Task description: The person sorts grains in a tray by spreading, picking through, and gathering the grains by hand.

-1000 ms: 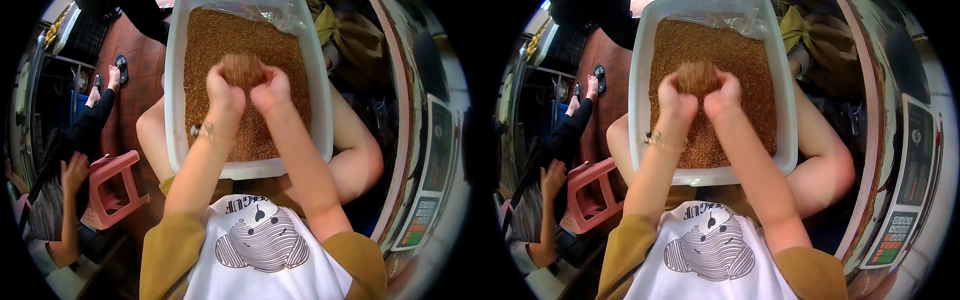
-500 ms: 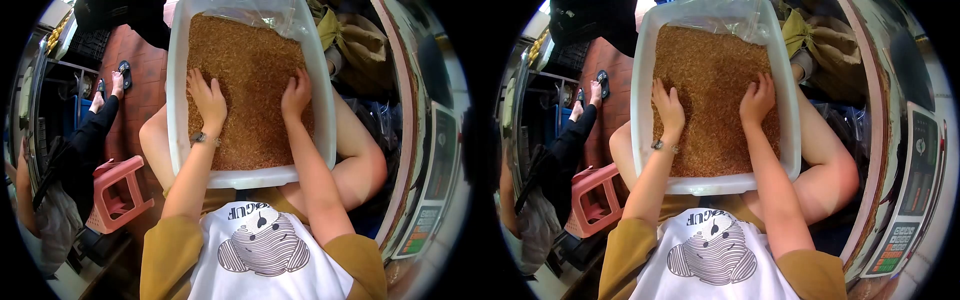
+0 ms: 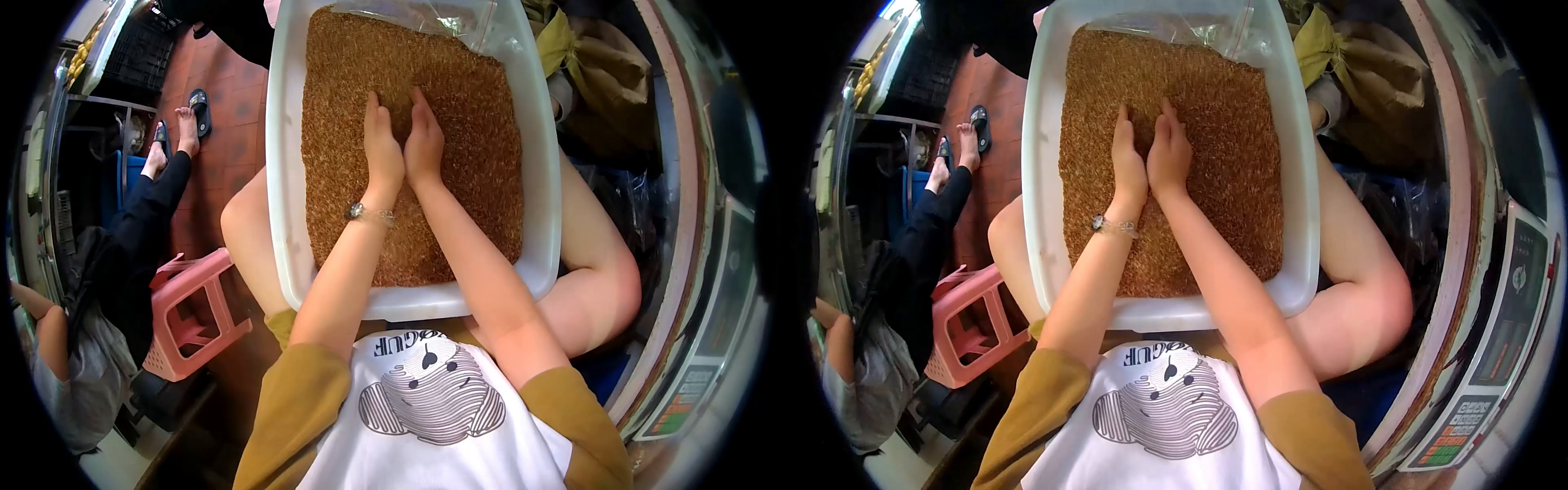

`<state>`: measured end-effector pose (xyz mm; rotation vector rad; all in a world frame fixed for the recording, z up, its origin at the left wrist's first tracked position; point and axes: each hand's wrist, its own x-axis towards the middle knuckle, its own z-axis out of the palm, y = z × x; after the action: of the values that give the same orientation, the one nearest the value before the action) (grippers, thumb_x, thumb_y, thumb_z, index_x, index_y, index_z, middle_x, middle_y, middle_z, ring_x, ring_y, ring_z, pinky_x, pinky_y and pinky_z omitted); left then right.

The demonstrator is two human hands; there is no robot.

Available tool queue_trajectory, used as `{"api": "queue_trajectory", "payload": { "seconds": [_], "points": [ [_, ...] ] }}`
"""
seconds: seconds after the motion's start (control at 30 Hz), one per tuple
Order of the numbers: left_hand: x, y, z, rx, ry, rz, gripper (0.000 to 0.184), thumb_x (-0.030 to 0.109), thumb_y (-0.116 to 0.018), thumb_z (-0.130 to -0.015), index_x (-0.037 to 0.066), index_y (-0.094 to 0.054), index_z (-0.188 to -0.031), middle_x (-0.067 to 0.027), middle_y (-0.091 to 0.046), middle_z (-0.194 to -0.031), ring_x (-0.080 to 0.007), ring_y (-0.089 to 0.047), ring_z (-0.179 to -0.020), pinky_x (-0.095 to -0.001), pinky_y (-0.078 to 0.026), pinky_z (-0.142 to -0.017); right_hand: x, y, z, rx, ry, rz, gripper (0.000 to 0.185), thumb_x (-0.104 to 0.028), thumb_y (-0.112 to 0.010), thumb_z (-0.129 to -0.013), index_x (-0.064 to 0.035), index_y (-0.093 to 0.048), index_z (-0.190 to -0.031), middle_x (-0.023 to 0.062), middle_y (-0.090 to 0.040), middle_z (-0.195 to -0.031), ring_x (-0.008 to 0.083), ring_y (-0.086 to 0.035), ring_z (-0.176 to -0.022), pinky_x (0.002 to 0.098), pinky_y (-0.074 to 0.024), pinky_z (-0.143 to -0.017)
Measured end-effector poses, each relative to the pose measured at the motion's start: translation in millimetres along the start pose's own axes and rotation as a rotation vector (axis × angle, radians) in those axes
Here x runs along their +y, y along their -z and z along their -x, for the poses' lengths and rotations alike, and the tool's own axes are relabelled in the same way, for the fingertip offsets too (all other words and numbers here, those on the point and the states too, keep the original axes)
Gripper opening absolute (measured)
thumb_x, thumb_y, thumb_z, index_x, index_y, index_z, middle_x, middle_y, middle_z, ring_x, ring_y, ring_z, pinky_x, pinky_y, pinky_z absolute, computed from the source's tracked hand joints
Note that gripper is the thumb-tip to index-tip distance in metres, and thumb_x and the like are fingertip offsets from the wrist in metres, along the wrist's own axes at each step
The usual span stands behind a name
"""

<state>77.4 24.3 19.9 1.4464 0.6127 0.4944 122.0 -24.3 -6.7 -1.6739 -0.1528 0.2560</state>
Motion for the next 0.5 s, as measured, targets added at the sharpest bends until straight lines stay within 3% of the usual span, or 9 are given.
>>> {"api": "queue_trajectory", "payload": {
  "seconds": [0.1, 0.13, 0.23, 0.27, 0.37, 0.4, 0.5],
  "points": [
    [11.0, -2.3, -4.0, 0.068, 0.339, 0.628, 0.052, 0.033, -0.029, -0.103, 0.004, -0.034, -0.147, -0.0148, -0.040, -0.147, -0.0278, -0.039, -0.134, -0.0385, -0.030, -0.114, -16.9, -3.7, 2.4, -0.014, -0.250, -0.500, 0.050, -0.032, -0.037, -0.102, -0.0019, -0.045, -0.141, 0.0130, -0.042, -0.148, 0.0254, -0.039, -0.136, 0.0373, -0.0311, -0.112],
    [17.9, -2.5, -4.0, 0.106, 0.366, 0.707, 0.052, 0.032, -0.028, -0.103, 0.003, -0.037, -0.145, -0.0151, -0.043, -0.144, -0.0274, -0.041, -0.132, -0.0388, -0.032, -0.112, -28.0, -4.8, 3.5, -0.006, -0.340, -0.638, 0.047, -0.030, -0.037, -0.102, -0.0029, -0.047, -0.139, 0.0122, -0.042, -0.147, 0.0243, -0.040, -0.135, 0.0360, -0.0318, -0.112],
    [46.0, -1.5, -6.1, 0.218, 0.439, 0.943, 0.051, 0.031, -0.025, -0.102, 0.000, -0.044, -0.139, -0.0162, -0.052, -0.134, -0.0261, -0.048, -0.125, -0.0396, -0.038, -0.108, -50.8, -8.5, -0.4, -0.023, -0.327, -0.901, 0.042, -0.026, -0.037, -0.101, -0.0063, -0.055, -0.133, 0.0119, -0.050, -0.142, 0.0225, -0.043, -0.133, 0.0349, -0.0304, -0.113],
    [58.3, 1.4, -6.7, 0.178, 0.380, 0.944, 0.053, 0.031, -0.026, -0.102, -0.002, -0.043, -0.139, -0.0180, -0.052, -0.134, -0.0267, -0.048, -0.126, -0.0403, -0.036, -0.110, -64.0, -3.5, -1.1, -0.004, -0.249, -0.820, 0.041, -0.026, -0.038, -0.101, -0.0064, -0.055, -0.132, 0.0116, -0.052, -0.140, 0.0217, -0.044, -0.133, 0.0349, -0.0298, -0.113],
    [63.1, 28.0, -15.9, 0.173, -0.076, 0.421, 0.053, 0.031, -0.029, -0.101, -0.004, -0.043, -0.139, -0.0179, -0.049, -0.139, -0.0263, -0.045, -0.130, -0.0382, -0.030, -0.113, -89.0, 29.0, -9.5, 0.081, -0.048, -0.658, 0.040, -0.028, -0.039, -0.100, -0.0076, -0.058, -0.129, 0.0095, -0.060, -0.131, 0.0181, -0.046, -0.132, 0.0347, -0.0275, -0.114],
    [56.8, 36.9, -22.3, 0.218, -0.080, 0.418, 0.053, 0.031, -0.030, -0.101, -0.004, -0.044, -0.138, -0.0174, -0.049, -0.140, -0.0260, -0.044, -0.131, -0.0373, -0.028, -0.113, -82.4, 40.3, -17.7, 0.162, 0.054, -0.651, 0.043, -0.029, -0.041, -0.099, -0.0020, -0.055, -0.130, 0.0111, -0.058, -0.133, 0.0216, -0.050, -0.127, 0.0374, -0.0319, -0.112],
    [35.7, 59.6, -37.1, 0.297, -0.054, 0.370, 0.052, 0.030, -0.032, -0.101, -0.004, -0.044, -0.138, -0.0158, -0.048, -0.142, -0.0251, -0.041, -0.135, -0.0353, -0.025, -0.114, -68.4, 84.4, -31.9, 0.173, -0.022, -0.318, 0.047, -0.022, -0.035, -0.099, 0.0054, -0.047, -0.135, 0.0161, -0.053, -0.137, 0.0261, -0.046, -0.131, 0.0372, -0.0262, -0.115]
  ]
}}
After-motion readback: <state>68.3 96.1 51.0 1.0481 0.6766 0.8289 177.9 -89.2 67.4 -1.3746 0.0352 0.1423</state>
